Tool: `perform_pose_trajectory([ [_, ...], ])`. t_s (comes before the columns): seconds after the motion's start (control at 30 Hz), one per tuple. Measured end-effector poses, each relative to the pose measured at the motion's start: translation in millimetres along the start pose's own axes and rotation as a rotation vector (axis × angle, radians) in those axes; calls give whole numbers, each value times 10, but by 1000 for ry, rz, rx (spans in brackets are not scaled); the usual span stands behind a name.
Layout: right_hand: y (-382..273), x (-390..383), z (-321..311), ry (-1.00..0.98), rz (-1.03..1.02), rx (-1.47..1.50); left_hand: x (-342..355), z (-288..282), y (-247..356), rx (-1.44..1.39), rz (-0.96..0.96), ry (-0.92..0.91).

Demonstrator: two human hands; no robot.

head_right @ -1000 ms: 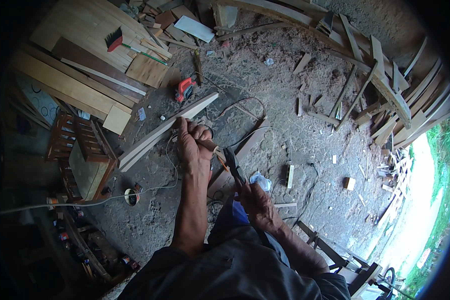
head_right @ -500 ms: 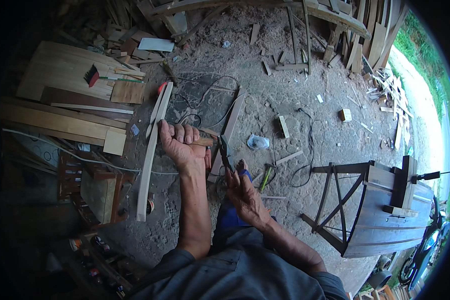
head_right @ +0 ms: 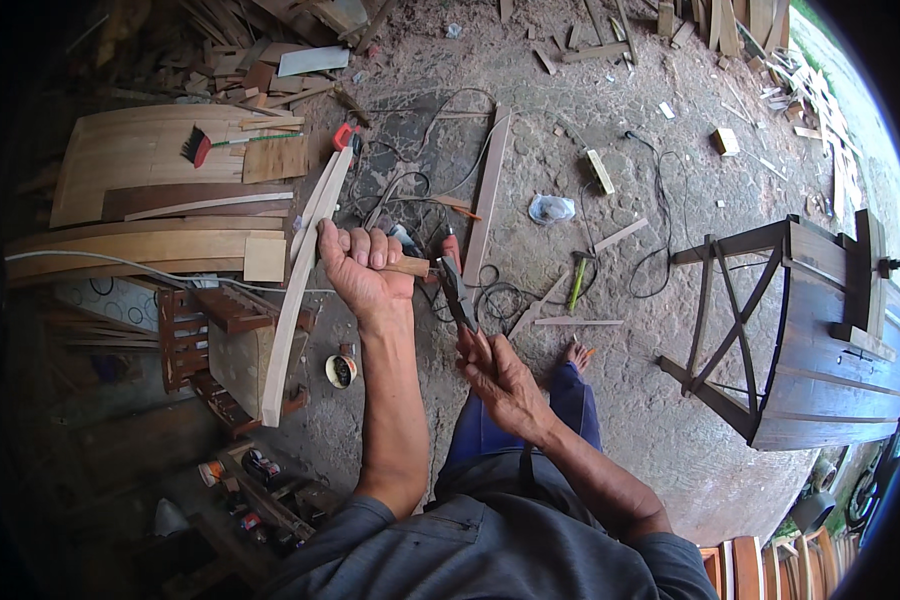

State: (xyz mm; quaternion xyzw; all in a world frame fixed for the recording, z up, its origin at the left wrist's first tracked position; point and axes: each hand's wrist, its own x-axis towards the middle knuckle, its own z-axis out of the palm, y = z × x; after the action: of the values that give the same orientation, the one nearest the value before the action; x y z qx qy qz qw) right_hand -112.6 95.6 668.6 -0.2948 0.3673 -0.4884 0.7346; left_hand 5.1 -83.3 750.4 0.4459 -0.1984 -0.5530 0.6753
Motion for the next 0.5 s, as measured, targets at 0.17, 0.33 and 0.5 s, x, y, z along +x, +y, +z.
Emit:
perform_pose_trajectory([
  [0.17, 385, 64, 37, 32, 3, -335, 136, -386, -22, -111, -60, 59],
  [0.33, 843, 317, 409, 172, -146, -362, 401, -882, -125, -165, 42, 105],
  [0.5, 1253, 674, 818, 244, 14, -396, 792, -1429, -249, -212, 61, 120],
])
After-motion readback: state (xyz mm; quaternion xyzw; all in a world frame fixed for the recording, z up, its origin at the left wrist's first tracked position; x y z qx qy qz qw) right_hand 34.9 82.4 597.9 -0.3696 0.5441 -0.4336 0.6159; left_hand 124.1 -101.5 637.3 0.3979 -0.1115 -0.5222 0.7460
